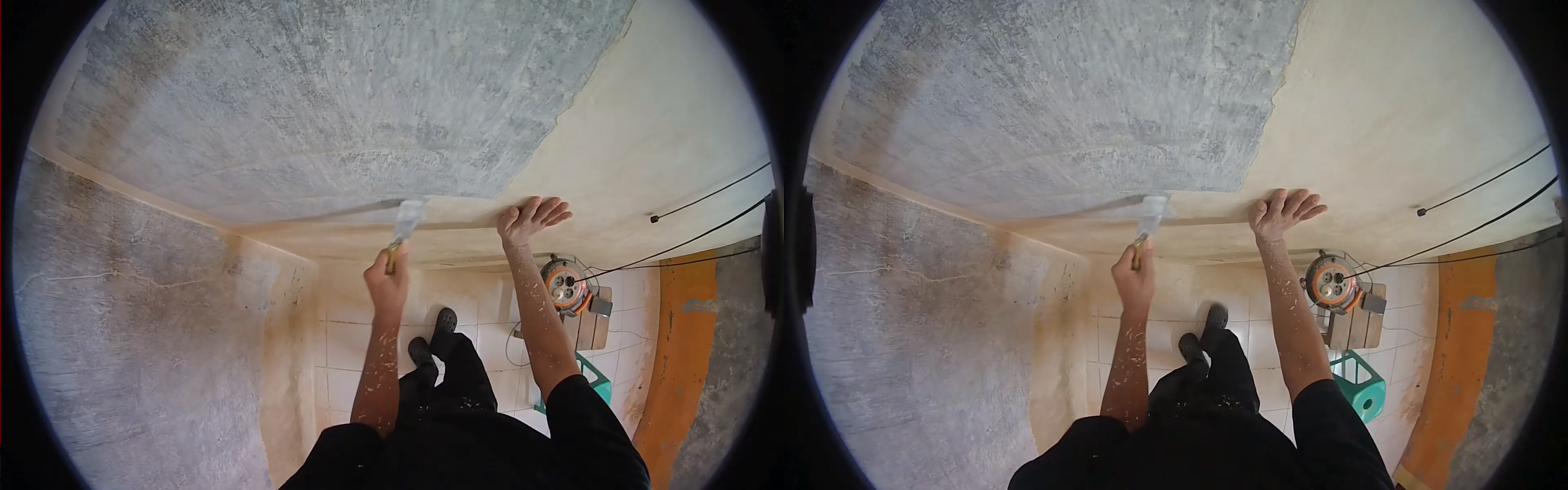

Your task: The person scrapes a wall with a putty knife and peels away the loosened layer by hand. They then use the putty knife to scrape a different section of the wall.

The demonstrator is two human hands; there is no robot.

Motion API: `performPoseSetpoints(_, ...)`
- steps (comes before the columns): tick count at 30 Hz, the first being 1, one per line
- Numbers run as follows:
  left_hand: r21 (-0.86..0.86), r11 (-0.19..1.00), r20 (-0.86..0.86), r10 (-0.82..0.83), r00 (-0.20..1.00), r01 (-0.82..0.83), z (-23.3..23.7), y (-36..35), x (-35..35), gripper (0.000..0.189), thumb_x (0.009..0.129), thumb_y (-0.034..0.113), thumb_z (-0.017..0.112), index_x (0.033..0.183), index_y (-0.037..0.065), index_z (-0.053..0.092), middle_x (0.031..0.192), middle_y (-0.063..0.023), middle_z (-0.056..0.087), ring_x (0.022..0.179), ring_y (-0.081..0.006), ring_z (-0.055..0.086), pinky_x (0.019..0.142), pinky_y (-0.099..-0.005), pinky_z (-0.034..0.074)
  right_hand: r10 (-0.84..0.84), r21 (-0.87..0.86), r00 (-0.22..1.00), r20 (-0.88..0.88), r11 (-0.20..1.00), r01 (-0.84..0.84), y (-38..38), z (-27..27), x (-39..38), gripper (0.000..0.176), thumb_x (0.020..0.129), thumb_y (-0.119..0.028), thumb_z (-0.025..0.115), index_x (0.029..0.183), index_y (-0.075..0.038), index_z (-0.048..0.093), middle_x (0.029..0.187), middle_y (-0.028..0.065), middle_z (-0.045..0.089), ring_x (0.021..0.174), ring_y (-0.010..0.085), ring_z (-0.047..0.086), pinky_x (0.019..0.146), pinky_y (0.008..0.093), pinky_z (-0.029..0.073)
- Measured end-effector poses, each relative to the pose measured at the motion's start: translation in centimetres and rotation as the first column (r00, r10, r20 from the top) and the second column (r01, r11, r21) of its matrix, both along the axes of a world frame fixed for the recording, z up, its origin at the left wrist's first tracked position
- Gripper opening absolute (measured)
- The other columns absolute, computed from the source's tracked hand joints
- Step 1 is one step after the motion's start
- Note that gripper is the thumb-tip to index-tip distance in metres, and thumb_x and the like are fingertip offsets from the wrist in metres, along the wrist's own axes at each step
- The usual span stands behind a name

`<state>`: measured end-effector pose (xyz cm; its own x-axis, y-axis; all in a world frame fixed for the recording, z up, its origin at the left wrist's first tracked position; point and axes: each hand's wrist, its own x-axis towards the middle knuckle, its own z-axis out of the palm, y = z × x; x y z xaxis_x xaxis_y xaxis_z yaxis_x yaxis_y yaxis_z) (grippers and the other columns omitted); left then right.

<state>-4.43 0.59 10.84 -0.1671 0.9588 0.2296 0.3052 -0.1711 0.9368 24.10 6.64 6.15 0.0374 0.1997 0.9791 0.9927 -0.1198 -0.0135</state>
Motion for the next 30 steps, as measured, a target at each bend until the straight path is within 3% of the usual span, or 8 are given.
performPoseSetpoints(3,-0.052,0.998,-0.082,-0.031,0.996,0.027,0.6,0.0,0.8,0.023,0.093,0.019,0.069,0.084,-0.001,0.064,0.055,0.0001,0.042,0.053,-0.0053,0.037,0.047,-0.0258,0.033,-0.020,-0.025,0.999,0.035,0.999,0.021,-0.5,0.3,-0.1,0.059,0.105,-0.039,0.021,0.158,-0.013,0.013,0.164,0.0176,0.003,0.150,0.0409,-0.001,0.117,0.0620,-0.003)
performPoseSetpoints(6,-0.064,0.998,0.015,0.012,1.000,-0.011,-0.5,-0.3,-0.3,0.023,0.093,0.020,0.069,0.085,-0.001,0.065,0.056,0.0010,0.042,0.054,-0.0063,0.037,0.047,-0.0259,0.032,-0.020,-0.015,0.999,0.033,1.000,0.021,-0.3,0.4,-0.1,0.059,0.106,-0.039,0.021,0.158,-0.013,0.012,0.164,0.0178,0.003,0.150,0.0409,-0.001,0.117,0.0618,-0.003)
performPoseSetpoints(12,0.098,0.989,0.078,-0.118,0.990,0.110,3.9,0.5,3.2,0.020,0.093,0.019,0.070,0.086,0.000,0.066,0.058,0.0005,0.045,0.055,-0.0053,0.037,0.048,-0.0249,0.033,0.011,-0.044,1.000,0.023,0.999,-0.010,-0.5,-0.8,0.6,0.060,0.104,-0.043,0.024,0.157,-0.016,0.019,0.163,0.0179,0.006,0.150,0.0414,-0.002,0.116,0.0642,-0.004)
performPoseSetpoints(16,-0.022,1.000,-0.004,-0.001,1.000,0.001,0.9,-0.1,0.2,0.022,0.093,0.019,0.070,0.084,0.000,0.064,0.058,0.0009,0.043,0.057,-0.0049,0.036,0.048,-0.0252,0.033,0.005,-0.017,1.000,0.022,1.000,-0.004,-0.3,-0.6,0.4,0.059,0.104,-0.044,0.022,0.157,-0.018,0.017,0.163,0.0174,0.006,0.150,0.0413,-0.002,0.117,0.0636,-0.004)
performPoseSetpoints(17,0.082,0.996,0.031,-0.038,0.999,0.036,0.4,0.2,1.0,0.024,0.093,0.020,0.070,0.082,-0.001,0.062,0.057,0.0001,0.045,0.055,-0.0056,0.037,0.048,-0.0260,0.034,0.005,-0.015,1.000,0.024,1.000,-0.004,-0.3,-0.7,0.4,0.059,0.105,-0.044,0.020,0.157,-0.017,0.017,0.163,0.0179,0.007,0.150,0.0409,-0.001,0.117,0.0631,-0.004)
performPoseSetpoints(21,-0.003,1.000,-0.042,-0.017,0.999,0.017,-1.5,-0.5,0.1,0.030,0.095,0.024,0.067,0.081,-0.001,0.061,0.055,-0.0050,0.049,0.052,-0.0080,0.040,0.048,-0.0282,0.037,-0.008,-0.018,0.998,0.057,1.000,0.009,-0.4,-0.2,0.3,0.059,0.106,-0.040,0.019,0.158,-0.014,0.014,0.164,0.0175,0.005,0.150,0.0398,-0.001,0.118,0.0603,-0.004)
performPoseSetpoints(24,-0.214,0.974,-0.001,0.074,0.997,-0.072,-6.1,-1.0,-1.3,0.033,0.096,0.027,0.066,0.079,-0.001,0.060,0.055,-0.0080,0.047,0.051,-0.0097,0.039,0.047,-0.0305,0.037,0.003,-0.007,0.999,0.050,1.000,-0.003,-0.3,0.3,0.1,0.058,0.106,-0.041,0.019,0.158,-0.014,0.014,0.164,0.0172,0.006,0.151,0.0394,-0.001,0.118,0.0598,-0.003)
performPoseSetpoints(30,-0.084,0.996,-0.028,0.035,0.999,-0.037,-6.9,-0.3,1.2,0.039,0.095,0.028,0.066,0.073,-0.002,0.054,0.053,-0.0117,0.043,0.050,-0.0114,0.037,0.046,-0.0318,0.036,0.023,0.009,0.999,0.039,1.000,-0.023,-0.1,-0.8,0.7,0.058,0.105,-0.042,0.021,0.157,-0.017,0.021,0.163,0.0192,0.008,0.150,0.0414,0.001,0.117,0.0623,-0.004)
